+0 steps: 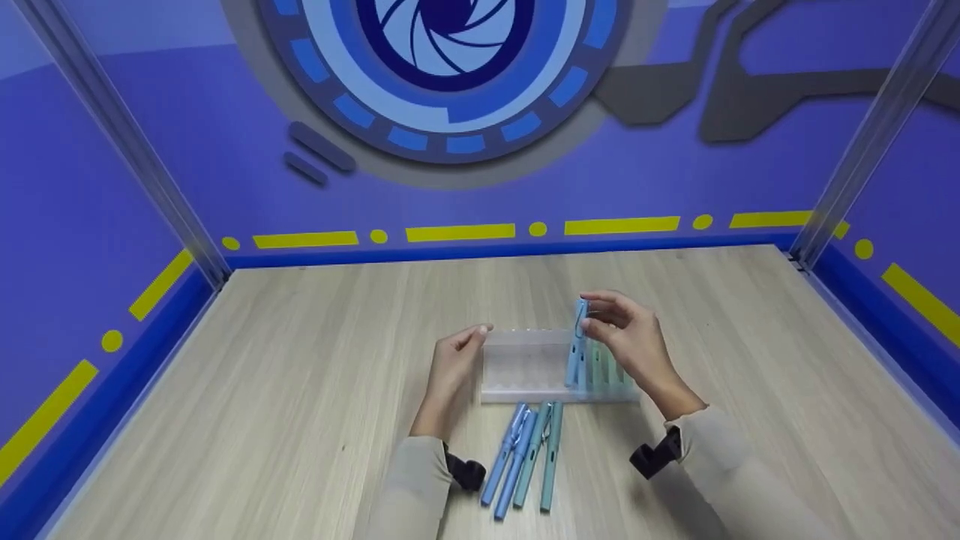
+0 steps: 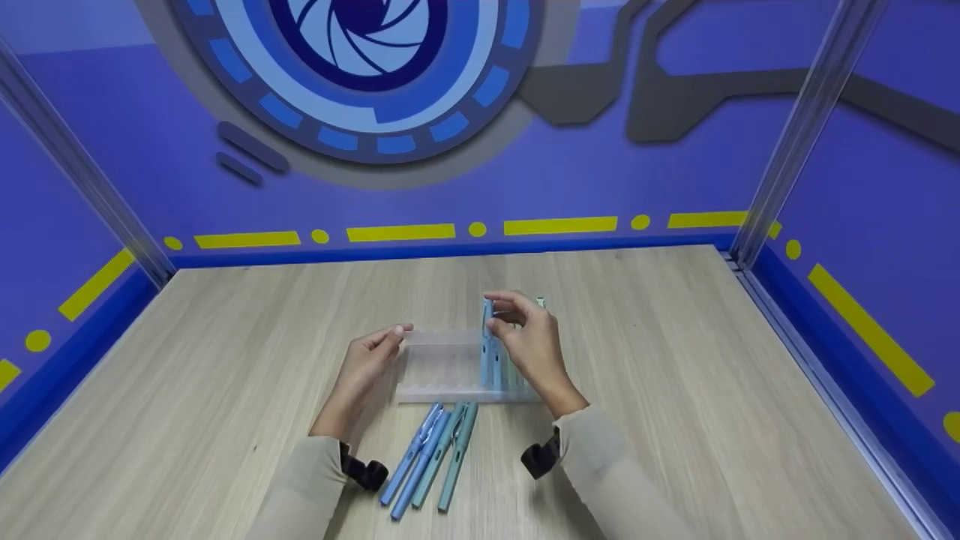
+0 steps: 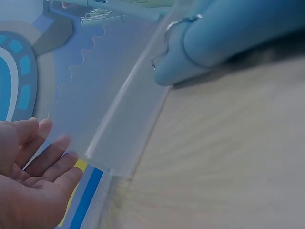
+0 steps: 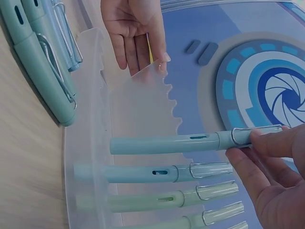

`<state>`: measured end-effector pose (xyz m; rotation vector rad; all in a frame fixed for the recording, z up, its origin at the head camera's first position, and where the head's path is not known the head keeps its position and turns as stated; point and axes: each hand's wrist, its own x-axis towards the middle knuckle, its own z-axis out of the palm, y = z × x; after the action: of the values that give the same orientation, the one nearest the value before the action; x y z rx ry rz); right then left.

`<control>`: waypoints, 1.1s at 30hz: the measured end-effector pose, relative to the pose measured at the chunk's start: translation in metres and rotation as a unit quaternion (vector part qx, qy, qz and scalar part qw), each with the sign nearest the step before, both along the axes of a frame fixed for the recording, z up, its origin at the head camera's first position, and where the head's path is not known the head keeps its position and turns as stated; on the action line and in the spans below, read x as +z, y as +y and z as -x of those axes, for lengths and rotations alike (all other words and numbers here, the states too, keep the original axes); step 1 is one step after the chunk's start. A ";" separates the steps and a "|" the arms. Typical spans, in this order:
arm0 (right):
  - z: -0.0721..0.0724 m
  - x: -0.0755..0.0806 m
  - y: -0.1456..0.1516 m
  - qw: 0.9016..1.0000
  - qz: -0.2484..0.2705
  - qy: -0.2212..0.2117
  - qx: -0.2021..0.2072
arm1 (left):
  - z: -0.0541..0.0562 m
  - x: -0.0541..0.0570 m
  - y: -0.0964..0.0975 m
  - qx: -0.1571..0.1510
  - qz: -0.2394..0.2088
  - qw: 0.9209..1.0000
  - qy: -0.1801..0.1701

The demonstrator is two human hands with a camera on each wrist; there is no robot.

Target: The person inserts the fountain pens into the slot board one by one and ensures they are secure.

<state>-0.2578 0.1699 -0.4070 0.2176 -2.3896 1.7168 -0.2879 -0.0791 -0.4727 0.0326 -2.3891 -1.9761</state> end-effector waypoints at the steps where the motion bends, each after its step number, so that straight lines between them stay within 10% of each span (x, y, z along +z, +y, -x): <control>1: 0.000 -0.001 -0.001 1.000 -0.002 0.000 -0.001 | 0.000 0.000 0.000 0.001 0.001 1.000 0.002; 19: 0.004 -0.011 -0.008 1.000 -0.014 -0.009 0.002 | 0.000 -0.001 0.004 0.011 -0.008 1.000 0.018; 33: 0.008 -0.016 -0.005 0.991 -0.115 0.062 0.004 | 0.000 -0.002 0.002 0.004 -0.010 1.000 0.026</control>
<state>-0.2662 0.1648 -0.4228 0.3571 -2.4918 1.3849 -0.2877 -0.0771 -0.4750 -0.0065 -2.3336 -1.9727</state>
